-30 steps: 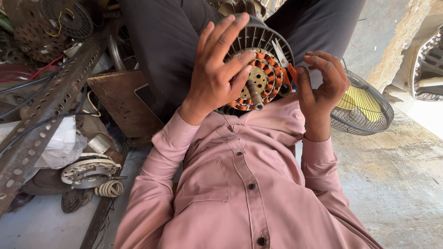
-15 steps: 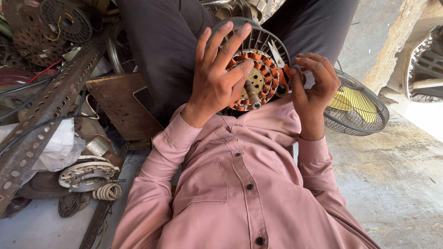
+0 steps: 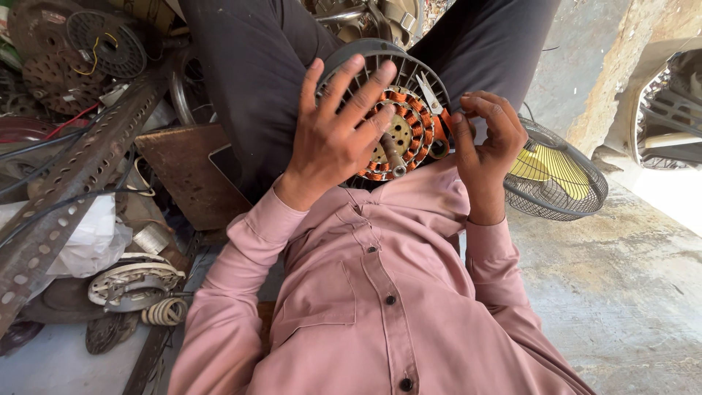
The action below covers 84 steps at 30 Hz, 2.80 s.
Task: The person sits on the floor and works on a circular electric motor stator, using pliers to adjust and secure copper windings. The person holds the stator with one hand and manipulates the wires with the other, occasionally rotating the component to access different sections.
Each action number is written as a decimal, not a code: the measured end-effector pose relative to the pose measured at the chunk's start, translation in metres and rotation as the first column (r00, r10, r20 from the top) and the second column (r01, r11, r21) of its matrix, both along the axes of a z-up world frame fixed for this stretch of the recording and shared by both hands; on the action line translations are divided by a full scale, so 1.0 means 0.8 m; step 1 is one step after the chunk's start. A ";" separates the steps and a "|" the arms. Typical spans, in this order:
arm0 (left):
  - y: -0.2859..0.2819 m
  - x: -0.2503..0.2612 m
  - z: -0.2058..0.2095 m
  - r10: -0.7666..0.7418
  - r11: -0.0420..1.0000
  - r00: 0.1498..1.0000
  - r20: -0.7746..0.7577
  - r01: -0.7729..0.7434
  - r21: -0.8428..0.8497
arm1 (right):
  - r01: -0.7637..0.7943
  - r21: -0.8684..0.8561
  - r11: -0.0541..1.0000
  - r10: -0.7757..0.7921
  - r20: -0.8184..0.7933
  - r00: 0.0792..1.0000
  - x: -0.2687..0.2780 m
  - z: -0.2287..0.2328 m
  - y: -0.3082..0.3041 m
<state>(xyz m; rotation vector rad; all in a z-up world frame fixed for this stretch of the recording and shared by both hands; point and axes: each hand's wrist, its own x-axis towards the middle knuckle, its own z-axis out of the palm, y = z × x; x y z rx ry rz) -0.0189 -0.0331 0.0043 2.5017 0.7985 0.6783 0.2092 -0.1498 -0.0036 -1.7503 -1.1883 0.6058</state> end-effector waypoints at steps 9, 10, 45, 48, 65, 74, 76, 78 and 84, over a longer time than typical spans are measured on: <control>-0.018 -0.021 0.010 0.208 0.950 0.894 0.396 -0.088 -0.301 | 0.059 0.048 0.997 -0.057 -0.033 0.998 0.005 -0.004 -0.016; -0.022 -0.022 0.011 0.179 0.957 0.899 0.400 -0.064 -0.284 | 0.072 0.053 0.996 -0.070 -0.036 0.997 0.004 -0.003 -0.017; -0.054 -0.001 -0.020 0.970 -0.056 0.174 0.169 0.838 -0.543 | 0.124 0.382 0.916 -0.161 0.068 0.985 -0.022 0.043 -0.051; -0.040 0.009 0.002 0.918 0.142 0.119 0.378 0.791 -0.595 | 0.004 0.413 0.911 -0.021 0.038 0.999 -0.044 0.062 -0.046; -0.029 0.014 0.028 -0.111 0.958 0.913 0.393 0.204 -0.201 | 0.030 0.222 0.975 -0.031 0.001 1.000 -0.026 0.053 -0.034; 0.009 -0.039 0.011 0.514 0.792 0.614 0.599 -0.070 -0.607 | 0.035 0.238 0.971 -0.014 -0.090 0.996 -0.026 0.052 -0.015; 0.032 -0.052 -0.004 0.557 0.787 0.597 0.578 -0.157 -0.596 | 0.048 0.228 0.972 -0.031 -0.081 0.996 -0.021 0.053 -0.015; 0.060 -0.057 -0.014 0.613 0.753 0.561 0.555 -0.205 -0.625 | 0.016 0.205 0.979 -0.021 0.023 1.000 -0.014 0.058 -0.013; 0.119 -0.035 -0.038 0.704 0.657 0.460 0.541 -0.132 -0.742 | -0.319 0.228 0.920 0.301 0.111 0.947 -0.050 0.076 0.010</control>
